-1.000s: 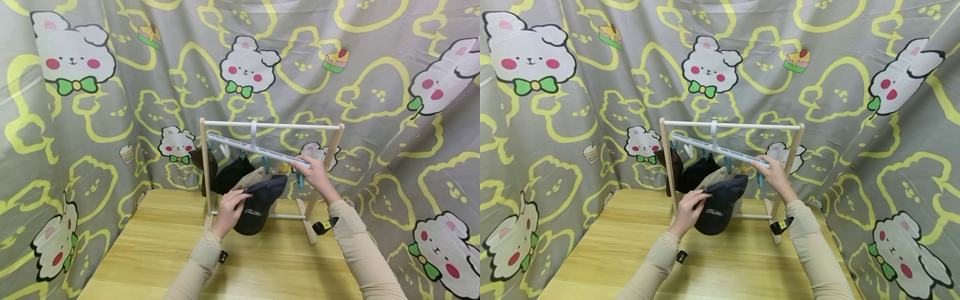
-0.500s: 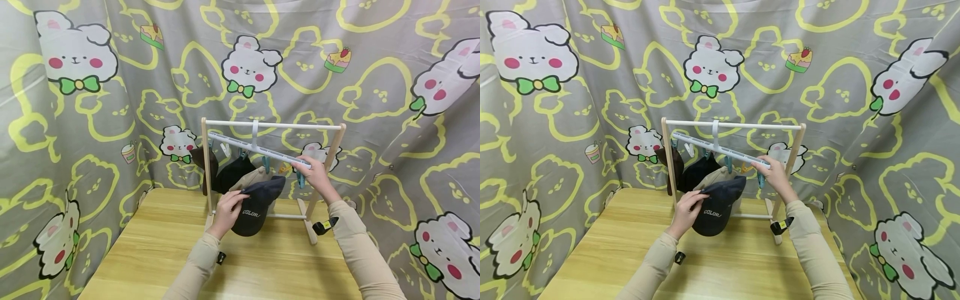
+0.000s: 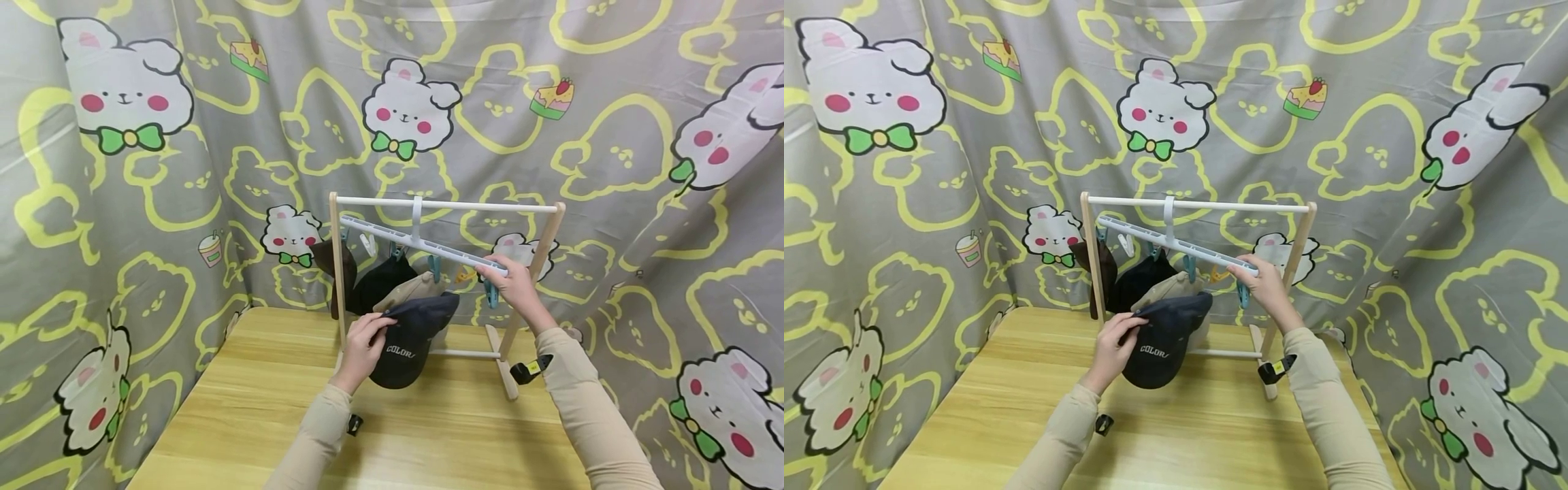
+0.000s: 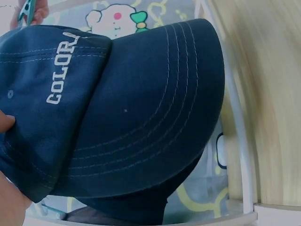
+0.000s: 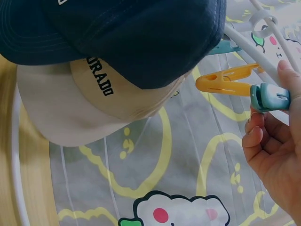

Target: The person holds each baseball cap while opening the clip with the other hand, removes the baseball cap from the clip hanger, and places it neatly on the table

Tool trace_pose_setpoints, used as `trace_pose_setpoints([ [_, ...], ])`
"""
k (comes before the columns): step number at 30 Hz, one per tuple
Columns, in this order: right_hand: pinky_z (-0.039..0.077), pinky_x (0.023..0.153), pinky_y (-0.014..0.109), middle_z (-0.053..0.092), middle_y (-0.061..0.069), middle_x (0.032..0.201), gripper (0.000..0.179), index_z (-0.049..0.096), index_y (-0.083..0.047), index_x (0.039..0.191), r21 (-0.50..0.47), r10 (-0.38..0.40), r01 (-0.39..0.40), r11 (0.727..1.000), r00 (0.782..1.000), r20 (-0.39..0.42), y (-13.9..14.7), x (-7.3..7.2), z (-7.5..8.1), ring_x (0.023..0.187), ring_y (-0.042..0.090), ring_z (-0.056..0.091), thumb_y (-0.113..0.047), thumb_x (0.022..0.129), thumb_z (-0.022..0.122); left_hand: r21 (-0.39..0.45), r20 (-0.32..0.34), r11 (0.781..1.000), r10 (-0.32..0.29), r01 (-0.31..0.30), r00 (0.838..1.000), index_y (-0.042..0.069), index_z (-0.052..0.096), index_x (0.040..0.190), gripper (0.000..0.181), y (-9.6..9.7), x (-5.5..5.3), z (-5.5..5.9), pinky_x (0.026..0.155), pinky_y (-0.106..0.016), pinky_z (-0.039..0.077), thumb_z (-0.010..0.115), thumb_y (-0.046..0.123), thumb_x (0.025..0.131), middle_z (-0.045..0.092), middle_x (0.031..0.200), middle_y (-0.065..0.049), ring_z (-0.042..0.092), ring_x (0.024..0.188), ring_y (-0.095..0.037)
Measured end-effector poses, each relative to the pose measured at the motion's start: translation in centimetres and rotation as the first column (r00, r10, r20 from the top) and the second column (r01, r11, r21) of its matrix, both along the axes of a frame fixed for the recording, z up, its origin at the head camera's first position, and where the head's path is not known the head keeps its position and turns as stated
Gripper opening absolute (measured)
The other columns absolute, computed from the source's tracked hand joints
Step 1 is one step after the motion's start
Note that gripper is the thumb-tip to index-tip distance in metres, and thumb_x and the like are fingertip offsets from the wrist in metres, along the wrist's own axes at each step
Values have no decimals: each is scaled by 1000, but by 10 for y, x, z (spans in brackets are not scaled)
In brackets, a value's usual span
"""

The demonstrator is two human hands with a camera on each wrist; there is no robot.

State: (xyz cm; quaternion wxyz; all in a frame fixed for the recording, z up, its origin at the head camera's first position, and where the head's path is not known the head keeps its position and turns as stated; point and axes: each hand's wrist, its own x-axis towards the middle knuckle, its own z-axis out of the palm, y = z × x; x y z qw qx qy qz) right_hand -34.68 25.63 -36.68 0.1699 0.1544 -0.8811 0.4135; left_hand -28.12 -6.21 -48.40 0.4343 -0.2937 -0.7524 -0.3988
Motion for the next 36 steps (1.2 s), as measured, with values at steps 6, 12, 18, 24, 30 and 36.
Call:
trace_pose_setpoints([
  [6, 45, 61, 28, 65, 11, 88, 40, 66, -11, 115, 6, 0, 0, 1000, 1000, 5, 0, 0, 0, 68, 18, 53, -44, 94, 61, 16, -2, 1000, 14, -14, 1000, 12, 73, 98, 28, -5, 1, -2, 80, -37, 44, 65, -10, 82, 70, 101, -6, 65, 95, -22],
  [12, 46, 60, 27, 66, 12, 90, 40, 66, -10, 115, -9, 3, -3, 1000, 1000, 12, 1, 0, 1, 69, 18, 54, -44, 94, 61, 41, 7, 999, 19, -19, 1000, 11, 72, 95, 28, -9, 2, -5, 83, -37, 43, 64, -11, 81, 69, 97, -6, 65, 92, -21],
  [18, 45, 58, 25, 66, 12, 91, 40, 65, -10, 116, -6, 8, -8, 1000, 1000, 6, 1, -1, -1, 66, 14, 54, -43, 94, 61, 47, 26, 998, 35, -36, 999, 11, 71, 92, 27, -14, 5, -7, 84, -39, 44, 64, -11, 80, 69, 96, -5, 65, 92, -21],
  [24, 46, 58, 25, 67, 13, 90, 39, 66, -10, 115, -16, 12, -12, 1000, 1000, 4, 1, -2, -2, 66, 12, 55, -43, 94, 62, 46, 42, 998, 34, -36, 999, 11, 71, 92, 27, -18, 7, -10, 84, -38, 42, 64, -11, 79, 69, 94, -5, 64, 90, -21],
  [30, 46, 59, 25, 67, 17, 92, 40, 65, -9, 115, -24, 24, -23, 999, 999, 27, 2, -3, -3, 66, 11, 54, -42, 95, 61, 58, 58, 998, 31, -34, 998, 12, 70, 92, 27, -22, 9, -11, 84, -38, 42, 63, -11, 79, 69, 95, -5, 64, 90, -21],
  [36, 46, 59, 26, 65, 12, 90, 41, 65, -10, 115, -23, 13, -12, 1000, 1000, 27, 1, -2, -2, 67, 14, 54, -45, 94, 61, 60, 76, 997, 38, -43, 996, 14, 69, 92, 28, -27, 10, -13, 84, -38, 42, 63, -11, 79, 69, 97, -4, 64, 92, -20],
])
